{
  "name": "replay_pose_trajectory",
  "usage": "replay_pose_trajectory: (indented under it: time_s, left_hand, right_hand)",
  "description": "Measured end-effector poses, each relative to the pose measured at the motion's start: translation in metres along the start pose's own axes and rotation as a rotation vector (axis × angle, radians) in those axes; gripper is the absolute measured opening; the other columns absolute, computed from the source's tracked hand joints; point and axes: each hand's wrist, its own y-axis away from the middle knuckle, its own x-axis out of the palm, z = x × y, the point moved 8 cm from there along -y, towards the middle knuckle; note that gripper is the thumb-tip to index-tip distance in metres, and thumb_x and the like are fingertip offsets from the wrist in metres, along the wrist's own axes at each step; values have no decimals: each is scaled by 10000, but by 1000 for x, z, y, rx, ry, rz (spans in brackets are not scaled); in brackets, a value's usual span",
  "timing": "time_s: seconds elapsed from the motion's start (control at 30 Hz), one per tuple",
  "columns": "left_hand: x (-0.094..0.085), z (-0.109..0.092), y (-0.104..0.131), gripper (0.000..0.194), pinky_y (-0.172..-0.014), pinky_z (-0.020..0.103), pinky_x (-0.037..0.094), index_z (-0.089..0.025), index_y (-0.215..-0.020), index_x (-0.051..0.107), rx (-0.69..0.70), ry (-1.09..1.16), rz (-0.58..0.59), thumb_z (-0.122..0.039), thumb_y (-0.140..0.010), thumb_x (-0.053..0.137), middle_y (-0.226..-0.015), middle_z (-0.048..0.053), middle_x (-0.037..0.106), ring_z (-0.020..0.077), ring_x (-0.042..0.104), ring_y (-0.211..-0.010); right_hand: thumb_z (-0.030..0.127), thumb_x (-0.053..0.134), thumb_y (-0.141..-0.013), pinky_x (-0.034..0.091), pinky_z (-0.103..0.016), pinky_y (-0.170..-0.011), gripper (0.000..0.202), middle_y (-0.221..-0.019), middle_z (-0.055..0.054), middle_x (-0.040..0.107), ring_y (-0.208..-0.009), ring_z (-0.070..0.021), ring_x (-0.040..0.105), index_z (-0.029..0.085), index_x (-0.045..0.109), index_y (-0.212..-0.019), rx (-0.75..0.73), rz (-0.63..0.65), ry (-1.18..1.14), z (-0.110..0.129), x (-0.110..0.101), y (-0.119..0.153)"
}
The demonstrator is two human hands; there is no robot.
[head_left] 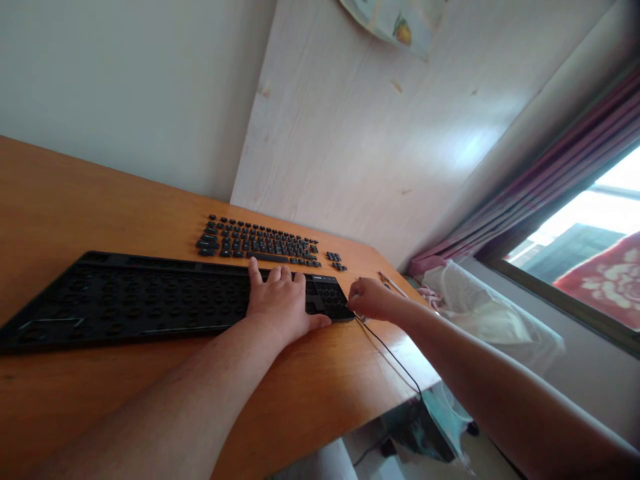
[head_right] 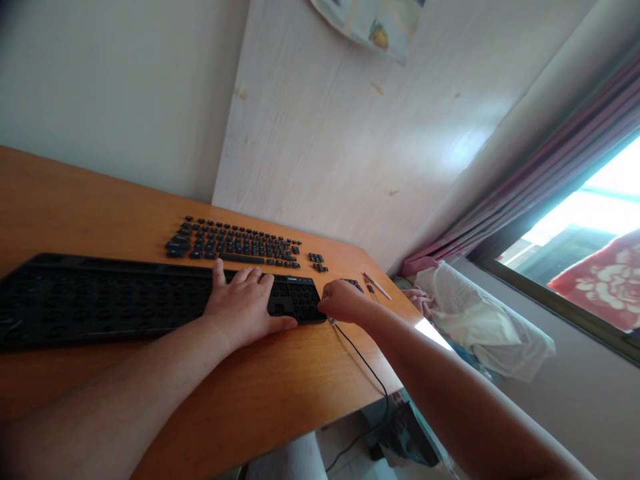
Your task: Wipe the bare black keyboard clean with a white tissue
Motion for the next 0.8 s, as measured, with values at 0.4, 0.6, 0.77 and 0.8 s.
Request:
replay_pose_trajectory:
  time_s: [0.4, 0.6, 0.77, 0.8]
  left_hand:
    - [1, 1, 0, 977, -1077, 678, -147, -193, -1221, 607, -11, -3, 8, -910, -577, 446, -1344, 214, 552, 416, 377, -1306]
    - [-2, 1, 0, 943, -1075, 684, -146, -191, -1226, 598, -20, -8, 16, -884, -604, 452, -1378, 209, 532, 412, 374, -1314]
    - [-1, 0, 1, 896, -1084, 673, -137, -205, -1196, 609, -19, -5, 27, -869, -607, 484, -1361, 189, 550, 405, 389, -1302]
    - [-1, 0, 1, 897, -1086, 670, -140, -203, -1193, 610, -16, -6, 14, -871, -607, 482, -1362, 190, 549, 405, 389, -1301]
  right_hand:
    - [185, 636, -680, 389, -182, -453, 50, -542, -2, 603, -483, -101, 547, 139, 637, -659, 44, 73, -256, -5, -5, 20]
    - [200, 639, -731, 386, -174, -432, 67, -528, -2, 603, -441, -92, 539, 134, 636, -727, 99, -28, -373, -7, -16, -12]
    - [174, 610, -730, 389, -180, -457, 85, -538, -11, 616, -480, -109, 570, 119, 673, -746, 29, -61, -265, 10, -13, -40]
    - [170, 613, -718, 387, -182, -463, 86, -536, -11, 615, -491, -112, 572, 118, 678, -739, 17, -57, -249, 14, -12, -44]
